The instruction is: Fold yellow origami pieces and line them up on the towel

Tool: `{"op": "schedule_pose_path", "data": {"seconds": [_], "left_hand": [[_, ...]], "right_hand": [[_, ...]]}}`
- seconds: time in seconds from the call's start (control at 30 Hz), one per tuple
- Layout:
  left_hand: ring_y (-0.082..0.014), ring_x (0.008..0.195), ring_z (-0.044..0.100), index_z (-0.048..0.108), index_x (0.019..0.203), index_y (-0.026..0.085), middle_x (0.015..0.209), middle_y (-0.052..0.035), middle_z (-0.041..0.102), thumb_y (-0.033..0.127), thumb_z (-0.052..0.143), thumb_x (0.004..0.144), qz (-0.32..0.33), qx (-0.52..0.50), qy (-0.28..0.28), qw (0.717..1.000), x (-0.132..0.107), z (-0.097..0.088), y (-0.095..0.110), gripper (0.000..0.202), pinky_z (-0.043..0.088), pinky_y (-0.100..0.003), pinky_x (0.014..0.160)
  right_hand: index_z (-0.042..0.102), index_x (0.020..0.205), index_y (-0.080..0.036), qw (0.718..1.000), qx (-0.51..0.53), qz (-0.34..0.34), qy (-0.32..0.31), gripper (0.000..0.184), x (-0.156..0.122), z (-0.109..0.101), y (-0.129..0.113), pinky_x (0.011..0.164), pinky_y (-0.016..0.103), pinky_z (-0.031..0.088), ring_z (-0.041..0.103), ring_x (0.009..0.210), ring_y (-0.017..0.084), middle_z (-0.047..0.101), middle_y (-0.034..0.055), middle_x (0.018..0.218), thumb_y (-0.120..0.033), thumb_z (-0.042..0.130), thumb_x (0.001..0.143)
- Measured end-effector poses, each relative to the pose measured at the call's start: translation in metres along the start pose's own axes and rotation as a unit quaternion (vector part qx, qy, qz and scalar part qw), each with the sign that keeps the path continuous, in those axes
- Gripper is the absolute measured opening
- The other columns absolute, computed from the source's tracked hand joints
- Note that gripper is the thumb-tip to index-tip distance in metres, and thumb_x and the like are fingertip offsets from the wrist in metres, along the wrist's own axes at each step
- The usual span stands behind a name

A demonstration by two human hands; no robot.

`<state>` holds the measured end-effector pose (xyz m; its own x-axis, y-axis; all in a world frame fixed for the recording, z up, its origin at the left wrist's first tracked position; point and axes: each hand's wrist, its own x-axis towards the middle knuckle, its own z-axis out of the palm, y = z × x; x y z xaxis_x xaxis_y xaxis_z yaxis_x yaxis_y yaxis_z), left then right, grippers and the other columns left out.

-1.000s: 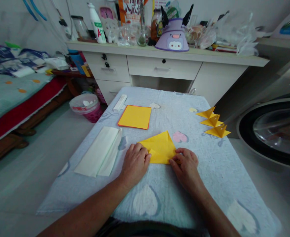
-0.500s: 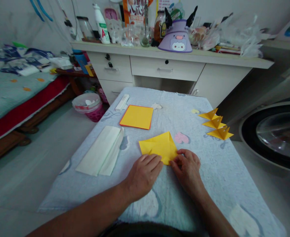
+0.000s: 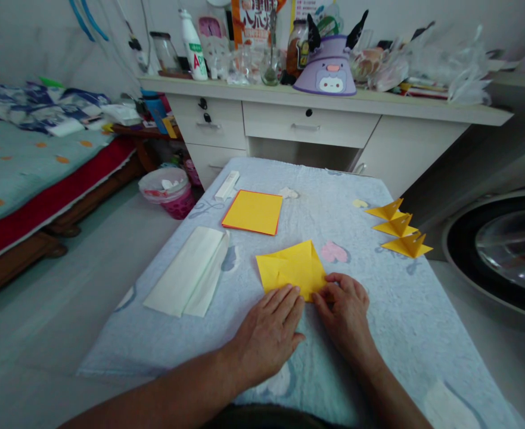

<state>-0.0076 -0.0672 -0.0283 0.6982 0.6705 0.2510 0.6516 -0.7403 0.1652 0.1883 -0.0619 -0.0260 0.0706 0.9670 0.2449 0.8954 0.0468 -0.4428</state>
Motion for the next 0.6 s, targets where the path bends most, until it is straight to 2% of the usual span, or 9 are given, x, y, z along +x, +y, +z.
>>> {"op": "schedule_pose_path", "data": {"seconds": [0.3, 0.6], "left_hand": [[-0.0277, 0.135, 0.044, 0.046, 0.137, 0.012, 0.145, -0.0137, 0.048, 0.047, 0.051, 0.094, -0.008, 0.002, -0.002, 1.000, -0.0008, -0.0033, -0.0007, 0.056, 0.037, -0.042, 0.112], [-0.0279, 0.139, 0.039, 0.044, 0.139, 0.012, 0.148, -0.0154, 0.044, 0.050, 0.050, 0.093, -0.030, -0.003, -0.010, 0.999, -0.0016, -0.0036, -0.0007, 0.060, 0.035, -0.043, 0.114]], "right_hand": [[0.067, 0.077, -0.021, 0.999, 0.042, 0.002, 0.004, 0.014, -0.0005, -0.0055, -0.0004, 0.096, 0.049, 0.032, 0.050, 0.106, 0.029, 0.060, 0.0091, 0.108, -0.029, 0.056, 0.082], [0.067, 0.075, -0.021, 0.999, 0.038, 0.014, 0.019, 0.015, 0.0004, -0.0007, 0.0011, 0.095, 0.049, 0.033, 0.051, 0.102, 0.029, 0.061, 0.0101, 0.106, -0.029, 0.057, 0.082]]}}
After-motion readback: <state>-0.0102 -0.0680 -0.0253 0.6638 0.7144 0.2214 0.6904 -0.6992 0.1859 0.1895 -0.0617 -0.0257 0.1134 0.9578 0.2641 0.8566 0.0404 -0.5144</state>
